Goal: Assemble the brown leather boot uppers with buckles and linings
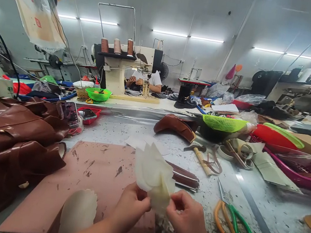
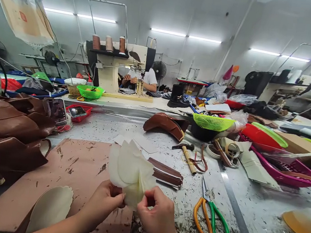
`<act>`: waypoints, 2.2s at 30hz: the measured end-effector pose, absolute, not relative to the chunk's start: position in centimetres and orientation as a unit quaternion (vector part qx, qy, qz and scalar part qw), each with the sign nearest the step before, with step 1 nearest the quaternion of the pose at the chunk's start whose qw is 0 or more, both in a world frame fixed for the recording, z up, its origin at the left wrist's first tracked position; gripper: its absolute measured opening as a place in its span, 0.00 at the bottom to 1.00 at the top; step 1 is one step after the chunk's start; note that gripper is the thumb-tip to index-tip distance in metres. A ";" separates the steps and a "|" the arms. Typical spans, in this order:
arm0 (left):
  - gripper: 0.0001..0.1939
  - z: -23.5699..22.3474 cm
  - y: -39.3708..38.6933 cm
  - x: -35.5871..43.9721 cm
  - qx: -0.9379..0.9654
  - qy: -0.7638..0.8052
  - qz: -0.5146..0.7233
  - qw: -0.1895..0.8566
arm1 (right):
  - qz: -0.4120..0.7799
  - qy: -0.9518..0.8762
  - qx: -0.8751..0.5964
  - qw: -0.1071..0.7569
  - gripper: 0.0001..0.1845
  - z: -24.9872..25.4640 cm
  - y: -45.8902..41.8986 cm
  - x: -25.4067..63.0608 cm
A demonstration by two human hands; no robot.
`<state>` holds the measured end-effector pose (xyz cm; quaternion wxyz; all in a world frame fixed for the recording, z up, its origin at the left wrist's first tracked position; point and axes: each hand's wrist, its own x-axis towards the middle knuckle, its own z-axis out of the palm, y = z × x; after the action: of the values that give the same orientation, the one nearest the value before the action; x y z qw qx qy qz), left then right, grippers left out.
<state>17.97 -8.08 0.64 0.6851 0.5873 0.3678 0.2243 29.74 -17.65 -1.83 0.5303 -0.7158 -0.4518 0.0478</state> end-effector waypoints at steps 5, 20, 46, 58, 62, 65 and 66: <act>0.05 0.2 -8.1 18.0 0.552 0.385 0.221 0.706 | 0.230 -0.226 -0.691 0.647 0.10 -1.0 -19.9 32.7; 0.27 -0.2 -9.3 19.5 0.491 0.297 0.077 0.815 | 0.177 -0.478 -0.688 0.516 0.11 1.6 -24.9 37.1; 0.55 0.2 -8.9 19.8 0.516 0.313 0.175 0.778 | 0.232 -0.082 -0.529 0.812 0.17 -2.2 -23.9 39.6; 0.28 0.2 -8.6 20.4 0.549 0.347 0.133 0.749 | -0.201 -0.099 -0.699 0.679 0.14 -5.3 -28.6 46.3; 0.20 0.1 -8.6 20.2 0.578 0.317 0.106 0.744 | -0.236 -0.193 -0.739 0.601 0.12 -5.3 -27.0 43.2; 0.17 -0.1 -8.9 20.1 0.586 0.301 0.099 0.746 | -0.252 -0.283 -0.733 0.564 0.08 -5.5 -25.2 40.5; 0.16 -0.3 -9.0 20.0 0.591 0.294 0.102 0.744 | -0.257 -0.318 -0.723 0.556 0.06 -5.6 -24.7 39.6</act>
<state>20.03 -8.97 -0.27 0.7441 0.5913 0.2938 0.1021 39.56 -24.67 -5.59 0.5564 -0.7234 -0.3181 -0.2566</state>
